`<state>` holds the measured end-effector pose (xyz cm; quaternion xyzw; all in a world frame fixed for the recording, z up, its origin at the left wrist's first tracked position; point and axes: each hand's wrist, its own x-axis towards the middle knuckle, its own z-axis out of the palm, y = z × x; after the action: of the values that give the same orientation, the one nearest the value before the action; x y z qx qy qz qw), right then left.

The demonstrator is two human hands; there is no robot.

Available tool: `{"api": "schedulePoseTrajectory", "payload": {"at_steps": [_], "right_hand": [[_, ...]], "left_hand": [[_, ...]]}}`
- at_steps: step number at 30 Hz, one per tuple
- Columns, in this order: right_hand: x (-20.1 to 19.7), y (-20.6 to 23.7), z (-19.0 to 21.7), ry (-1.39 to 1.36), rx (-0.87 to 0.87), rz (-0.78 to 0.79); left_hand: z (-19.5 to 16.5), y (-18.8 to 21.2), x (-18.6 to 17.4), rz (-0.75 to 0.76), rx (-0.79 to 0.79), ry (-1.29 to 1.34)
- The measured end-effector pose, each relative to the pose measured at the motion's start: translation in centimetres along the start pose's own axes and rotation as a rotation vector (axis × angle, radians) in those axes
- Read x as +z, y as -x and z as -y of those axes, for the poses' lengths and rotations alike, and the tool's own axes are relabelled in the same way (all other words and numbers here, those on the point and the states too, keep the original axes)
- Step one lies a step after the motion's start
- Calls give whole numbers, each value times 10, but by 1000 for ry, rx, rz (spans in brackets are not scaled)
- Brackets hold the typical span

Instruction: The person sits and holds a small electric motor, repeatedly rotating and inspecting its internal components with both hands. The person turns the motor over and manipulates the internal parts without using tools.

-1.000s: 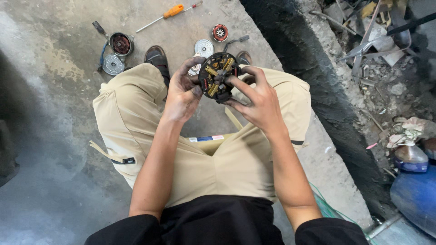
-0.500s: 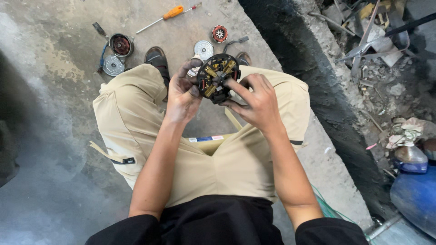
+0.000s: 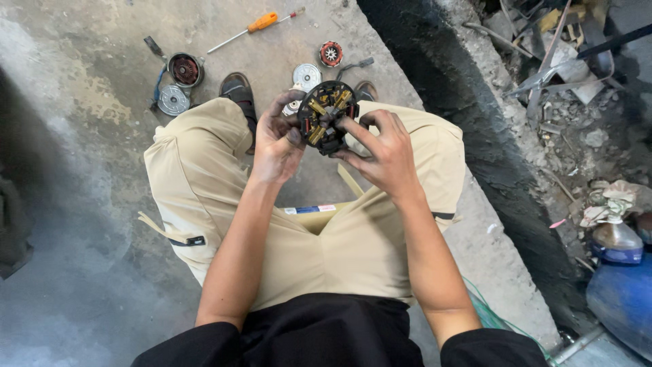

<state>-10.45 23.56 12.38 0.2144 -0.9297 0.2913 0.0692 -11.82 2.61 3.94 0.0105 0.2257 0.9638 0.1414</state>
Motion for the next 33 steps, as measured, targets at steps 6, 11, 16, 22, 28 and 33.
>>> {"api": "schedulePoseTrajectory", "payload": {"at_steps": [6, 11, 16, 22, 28, 33], "right_hand": [[7, 0, -10, 20, -9, 3], [5, -22, -23, 24, 23, 18], [0, -45, -36, -44, 83, -25], [8, -63, -72, -228, 139, 48], [20, -91, -109, -388, 122, 38], [12, -118, -131, -357, 194, 138]], "left_hand": [[-3, -11, 4, -49, -41, -46], [-8, -40, 10, -110, -71, -98], [-21, -71, 19, -38, -107, -60], [-34, -103, 35, -99, -143, -186], [-35, -142, 46, -155, -145, -268], [-22, -182, 53, -416, -112, -359]]}}
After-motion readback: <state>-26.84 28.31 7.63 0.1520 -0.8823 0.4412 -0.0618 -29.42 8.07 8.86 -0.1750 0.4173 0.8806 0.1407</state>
